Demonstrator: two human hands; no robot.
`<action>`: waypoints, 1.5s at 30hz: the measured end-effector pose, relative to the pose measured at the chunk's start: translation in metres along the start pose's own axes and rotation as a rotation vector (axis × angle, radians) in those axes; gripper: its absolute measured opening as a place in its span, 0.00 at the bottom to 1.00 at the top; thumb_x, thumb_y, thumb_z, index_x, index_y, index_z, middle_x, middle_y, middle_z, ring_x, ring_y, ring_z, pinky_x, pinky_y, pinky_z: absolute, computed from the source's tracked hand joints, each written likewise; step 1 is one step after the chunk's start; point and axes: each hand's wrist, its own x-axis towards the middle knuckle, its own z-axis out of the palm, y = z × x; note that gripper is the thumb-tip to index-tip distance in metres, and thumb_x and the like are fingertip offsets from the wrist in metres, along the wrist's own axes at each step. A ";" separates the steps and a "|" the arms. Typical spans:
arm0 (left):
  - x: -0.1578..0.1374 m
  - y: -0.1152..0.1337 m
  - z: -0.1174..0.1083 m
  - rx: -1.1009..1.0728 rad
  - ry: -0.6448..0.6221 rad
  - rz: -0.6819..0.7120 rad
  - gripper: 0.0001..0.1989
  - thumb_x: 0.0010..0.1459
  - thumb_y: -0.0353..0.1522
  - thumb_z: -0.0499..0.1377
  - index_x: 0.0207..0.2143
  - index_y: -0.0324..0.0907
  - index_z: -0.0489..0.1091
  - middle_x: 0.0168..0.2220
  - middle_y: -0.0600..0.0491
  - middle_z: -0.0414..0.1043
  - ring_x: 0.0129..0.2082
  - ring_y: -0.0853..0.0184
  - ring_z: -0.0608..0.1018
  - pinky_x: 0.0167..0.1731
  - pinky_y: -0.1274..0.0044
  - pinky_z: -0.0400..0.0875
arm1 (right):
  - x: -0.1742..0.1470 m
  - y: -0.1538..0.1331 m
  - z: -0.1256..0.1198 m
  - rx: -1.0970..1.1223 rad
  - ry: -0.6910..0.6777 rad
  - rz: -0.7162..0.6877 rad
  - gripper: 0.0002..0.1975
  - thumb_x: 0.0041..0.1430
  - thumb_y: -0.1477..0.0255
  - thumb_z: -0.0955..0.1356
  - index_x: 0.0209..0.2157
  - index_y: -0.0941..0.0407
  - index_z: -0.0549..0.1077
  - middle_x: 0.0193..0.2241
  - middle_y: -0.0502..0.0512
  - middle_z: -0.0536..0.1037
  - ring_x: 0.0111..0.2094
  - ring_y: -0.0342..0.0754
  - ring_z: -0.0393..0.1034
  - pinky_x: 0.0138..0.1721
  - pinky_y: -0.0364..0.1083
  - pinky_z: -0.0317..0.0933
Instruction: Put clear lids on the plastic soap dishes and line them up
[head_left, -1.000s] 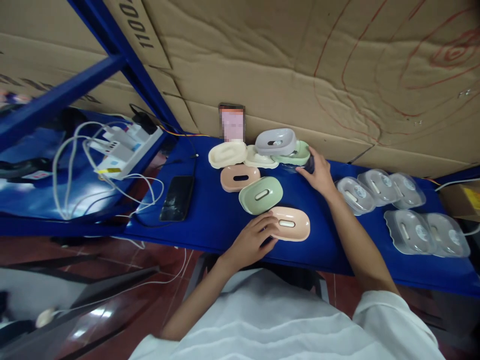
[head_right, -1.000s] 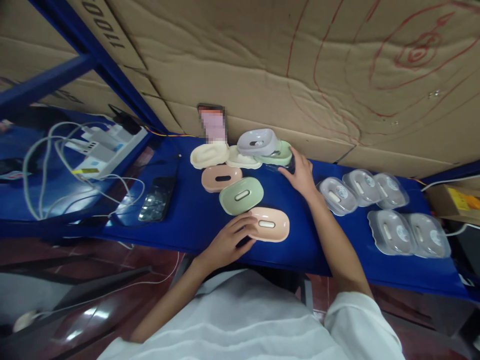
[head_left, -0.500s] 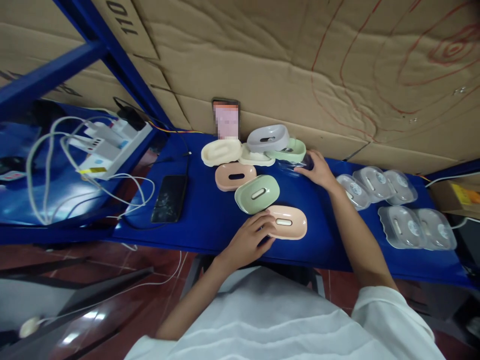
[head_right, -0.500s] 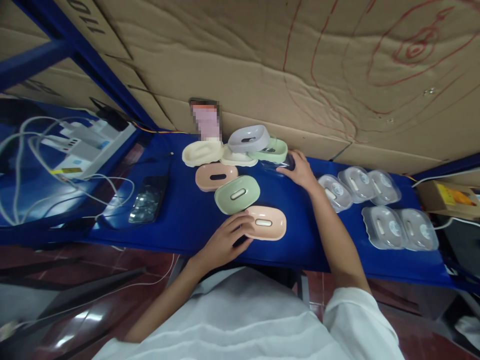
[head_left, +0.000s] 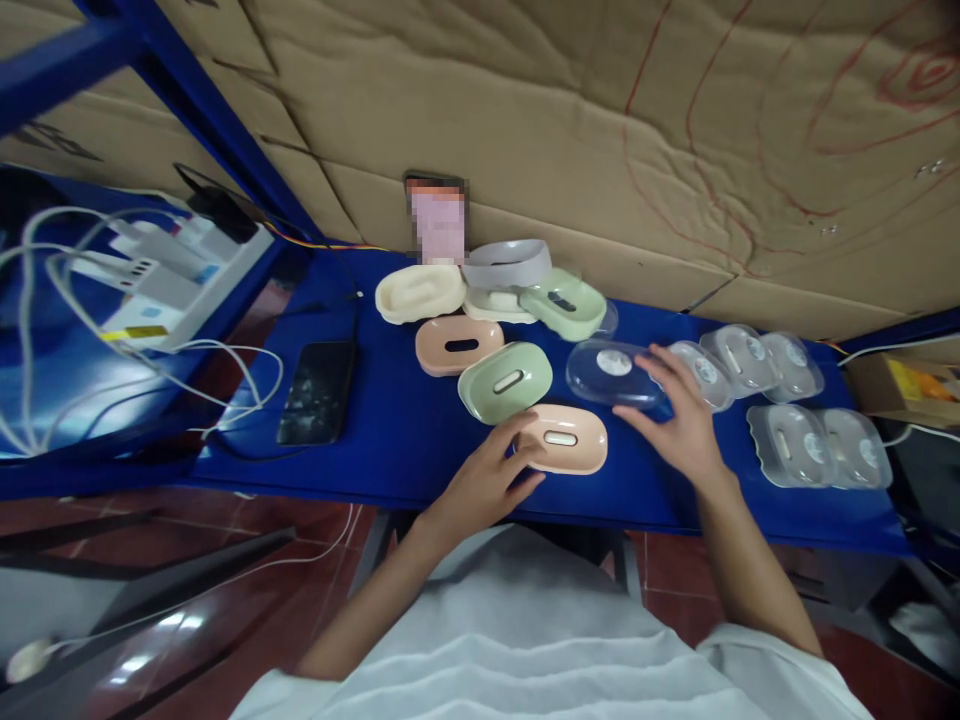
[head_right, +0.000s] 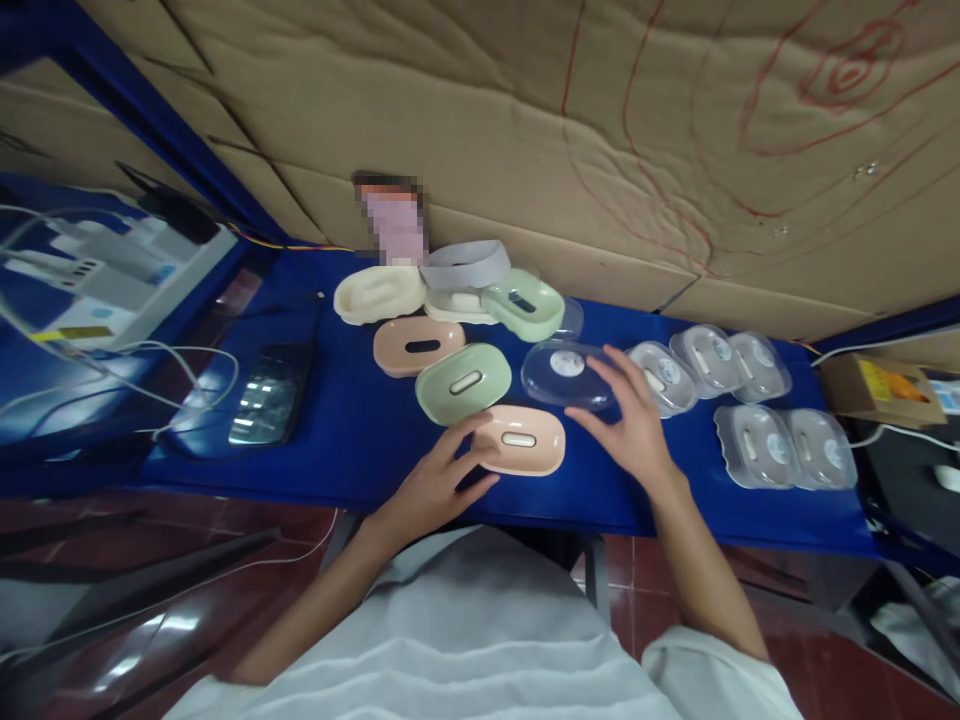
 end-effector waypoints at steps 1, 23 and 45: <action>-0.001 0.000 0.000 0.001 0.004 -0.033 0.16 0.71 0.32 0.62 0.59 0.45 0.70 0.70 0.40 0.62 0.71 0.53 0.69 0.67 0.62 0.72 | -0.015 -0.005 0.001 0.022 -0.027 0.000 0.34 0.66 0.54 0.75 0.69 0.47 0.69 0.70 0.63 0.68 0.70 0.64 0.65 0.70 0.66 0.61; -0.004 -0.006 0.005 0.047 0.016 -0.061 0.38 0.70 0.39 0.65 0.76 0.57 0.52 0.76 0.42 0.54 0.75 0.49 0.63 0.70 0.56 0.68 | -0.081 -0.031 0.060 0.084 -0.162 -0.131 0.42 0.70 0.63 0.73 0.78 0.38 0.51 0.76 0.61 0.56 0.73 0.66 0.59 0.69 0.69 0.64; -0.005 -0.010 0.009 -0.051 0.068 -0.149 0.28 0.64 0.39 0.71 0.64 0.51 0.69 0.70 0.44 0.67 0.69 0.54 0.73 0.67 0.59 0.73 | -0.092 -0.031 0.064 0.000 -0.105 -0.246 0.37 0.72 0.66 0.71 0.76 0.40 0.57 0.75 0.59 0.59 0.76 0.66 0.53 0.66 0.70 0.68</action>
